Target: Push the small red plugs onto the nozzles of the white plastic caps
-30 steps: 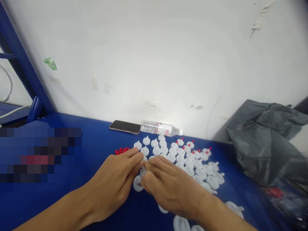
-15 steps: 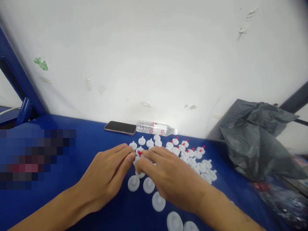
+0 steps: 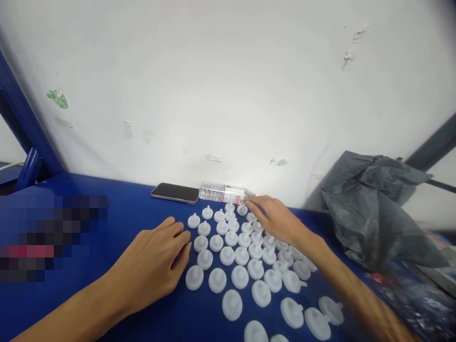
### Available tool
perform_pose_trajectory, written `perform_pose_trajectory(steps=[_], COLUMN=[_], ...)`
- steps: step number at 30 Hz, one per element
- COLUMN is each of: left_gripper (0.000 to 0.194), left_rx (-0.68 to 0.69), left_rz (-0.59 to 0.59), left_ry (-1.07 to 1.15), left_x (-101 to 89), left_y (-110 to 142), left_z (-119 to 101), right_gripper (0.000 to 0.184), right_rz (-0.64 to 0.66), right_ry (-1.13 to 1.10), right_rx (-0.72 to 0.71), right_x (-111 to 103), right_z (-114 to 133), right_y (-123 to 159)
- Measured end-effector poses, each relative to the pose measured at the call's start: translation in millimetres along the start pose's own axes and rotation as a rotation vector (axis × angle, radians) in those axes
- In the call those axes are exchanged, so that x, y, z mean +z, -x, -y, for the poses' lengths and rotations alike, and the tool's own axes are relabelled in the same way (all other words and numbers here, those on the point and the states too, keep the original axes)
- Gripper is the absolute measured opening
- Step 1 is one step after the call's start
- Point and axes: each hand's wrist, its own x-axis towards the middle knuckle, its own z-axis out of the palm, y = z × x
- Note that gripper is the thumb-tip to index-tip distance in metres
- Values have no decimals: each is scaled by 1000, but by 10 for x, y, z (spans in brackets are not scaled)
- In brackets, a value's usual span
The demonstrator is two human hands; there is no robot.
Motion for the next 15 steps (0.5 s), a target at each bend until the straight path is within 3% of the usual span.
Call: perform_pose_trajectory(steps=[9, 15], left_gripper=[33, 32], left_rx=[37, 66], left_rz=[-45, -103], left_ry=[7, 18], left_x=[79, 136], left_y=[15, 40], left_z=[16, 40], right_gripper=[39, 25], right_rz=[57, 70], right_ry=[71, 125], right_rx=[-54, -42], right_x=[180, 286], right_z=[-109, -267], right_y=[1, -13])
